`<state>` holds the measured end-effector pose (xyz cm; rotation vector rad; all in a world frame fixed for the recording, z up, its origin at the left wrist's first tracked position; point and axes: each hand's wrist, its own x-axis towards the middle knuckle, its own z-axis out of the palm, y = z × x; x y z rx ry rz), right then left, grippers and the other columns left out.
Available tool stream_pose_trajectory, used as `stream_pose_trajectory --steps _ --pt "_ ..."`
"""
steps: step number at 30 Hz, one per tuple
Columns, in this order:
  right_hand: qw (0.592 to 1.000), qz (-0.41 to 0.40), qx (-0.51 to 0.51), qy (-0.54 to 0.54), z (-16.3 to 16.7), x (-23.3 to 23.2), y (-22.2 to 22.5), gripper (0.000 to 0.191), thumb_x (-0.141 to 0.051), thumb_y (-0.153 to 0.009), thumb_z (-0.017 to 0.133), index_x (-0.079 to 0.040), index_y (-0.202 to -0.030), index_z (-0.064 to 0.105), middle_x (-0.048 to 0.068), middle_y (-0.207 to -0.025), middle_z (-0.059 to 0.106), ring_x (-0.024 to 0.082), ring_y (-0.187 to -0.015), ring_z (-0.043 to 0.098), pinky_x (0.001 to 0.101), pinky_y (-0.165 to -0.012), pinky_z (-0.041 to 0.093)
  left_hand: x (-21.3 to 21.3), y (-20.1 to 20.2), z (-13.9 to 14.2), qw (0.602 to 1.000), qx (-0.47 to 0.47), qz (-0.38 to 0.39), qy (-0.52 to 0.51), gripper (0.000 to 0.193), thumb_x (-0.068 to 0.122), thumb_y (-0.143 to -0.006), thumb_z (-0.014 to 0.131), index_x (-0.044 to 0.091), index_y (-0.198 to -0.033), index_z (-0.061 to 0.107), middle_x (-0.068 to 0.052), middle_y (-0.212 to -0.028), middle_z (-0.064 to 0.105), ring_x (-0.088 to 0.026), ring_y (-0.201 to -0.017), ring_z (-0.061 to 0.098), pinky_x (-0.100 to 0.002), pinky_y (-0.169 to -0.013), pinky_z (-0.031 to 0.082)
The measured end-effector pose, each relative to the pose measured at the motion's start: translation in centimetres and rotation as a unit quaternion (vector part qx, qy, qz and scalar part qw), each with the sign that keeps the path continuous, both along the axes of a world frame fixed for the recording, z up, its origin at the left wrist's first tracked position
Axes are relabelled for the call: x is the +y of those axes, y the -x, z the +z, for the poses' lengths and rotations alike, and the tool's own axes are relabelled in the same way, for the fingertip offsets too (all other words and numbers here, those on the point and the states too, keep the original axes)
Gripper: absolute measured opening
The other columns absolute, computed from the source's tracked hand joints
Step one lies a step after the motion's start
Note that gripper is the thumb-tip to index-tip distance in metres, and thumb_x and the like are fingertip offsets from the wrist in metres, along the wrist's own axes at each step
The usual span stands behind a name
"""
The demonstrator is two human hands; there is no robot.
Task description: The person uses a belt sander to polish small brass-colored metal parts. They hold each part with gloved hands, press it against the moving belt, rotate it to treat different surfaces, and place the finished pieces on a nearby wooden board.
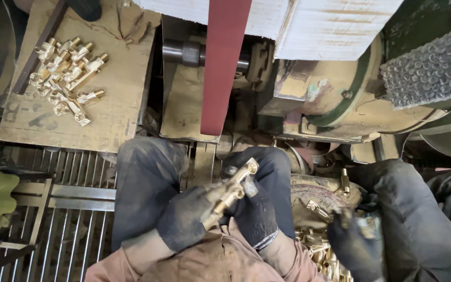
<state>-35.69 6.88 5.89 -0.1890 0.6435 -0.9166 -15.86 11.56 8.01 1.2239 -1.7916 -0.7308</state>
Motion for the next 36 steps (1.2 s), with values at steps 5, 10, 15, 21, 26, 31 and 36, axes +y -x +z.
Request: stream_pose_trajectory --steps 5,10,15,21,26,31,36 --pt "0.999 0.009 -0.037 -0.026 -0.2 -0.7 0.7 0.037 -0.029 -0.105 0.063 -0.001 -0.128 0.058 0.009 -0.090 0.066 0.019 -0.077 0.063 0.0328 -0.069 0.055 -0.2 -0.1 2.4 0.999 -0.040 -0.024 -0.018 0.054 0.012 -0.082 0.080 0.005 -0.132 0.060 -0.015 -0.129 0.067 -0.030 -0.111 0.068 -0.041 -0.087 0.058" --pt "0.993 0.022 0.073 0.088 2.9 -2.0 2.1 0.056 -0.047 -0.102 0.069 0.001 -0.127 0.056 0.015 -0.079 0.065 0.027 -0.062 0.064 0.0364 -0.051 0.054 0.4 -6.3 2.6 0.974 -0.108 0.198 0.019 0.075 0.020 -0.077 0.081 0.002 -0.141 0.045 -0.018 -0.133 0.060 -0.034 -0.122 0.061 -0.047 -0.098 0.054" --pt "0.984 -0.014 0.167 0.056 5.0 -0.5 4.8 0.069 -0.047 -0.081 0.071 -0.003 -0.131 0.054 0.009 -0.098 0.071 0.020 -0.075 0.067 0.0310 -0.056 0.053 2.3 -8.6 -1.1 0.916 -0.266 0.300 -0.004 0.088 0.035 -0.077 0.078 -0.005 -0.147 0.042 -0.034 -0.145 0.048 -0.050 -0.123 0.054 -0.053 -0.098 0.050" --pt "0.958 0.086 0.244 0.123 4.0 -0.1 5.0 0.059 -0.030 -0.088 0.074 0.010 -0.129 0.062 0.021 -0.098 0.075 0.020 -0.071 0.068 0.0265 -0.056 0.051 1.5 -9.7 -3.6 0.938 -0.200 0.282 -0.035 0.074 0.026 -0.083 0.076 0.000 -0.146 0.047 -0.024 -0.134 0.058 -0.044 -0.119 0.059 -0.050 -0.101 0.052" --pt "0.842 0.245 0.340 0.339 5.4 -1.6 3.5 0.061 -0.018 -0.085 0.081 0.002 -0.138 0.059 0.013 -0.106 0.074 0.015 -0.090 0.070 0.0274 -0.077 0.058 -1.3 -7.5 -3.5 0.982 -0.073 0.174 -0.004 0.061 0.021 -0.076 0.087 0.011 -0.129 0.060 -0.010 -0.121 0.067 -0.028 -0.119 0.066 -0.039 -0.101 0.055" --pt "0.684 0.381 0.435 0.446 6.8 -3.2 1.9 0.067 -0.028 -0.077 0.089 0.001 -0.131 0.063 0.010 -0.109 0.075 0.018 -0.100 0.071 0.0325 -0.089 0.054 -2.8 -4.6 -5.3 0.905 0.353 -0.082 -0.222 0.071 0.017 -0.078 0.088 -0.001 -0.138 0.054 -0.010 -0.126 0.065 -0.021 -0.118 0.063 -0.036 -0.100 0.055" --pt "0.732 0.268 0.374 0.503 7.1 -4.4 2.1 0.075 -0.025 -0.077 0.088 0.001 -0.139 0.055 0.013 -0.127 0.067 0.024 -0.117 0.065 0.0348 -0.102 0.049 -3.4 -5.9 -6.4 0.780 0.544 -0.050 -0.305 0.063 0.018 -0.084 0.082 -0.003 -0.137 0.056 -0.012 -0.123 0.069 -0.021 -0.111 0.067 -0.035 -0.093 0.057"
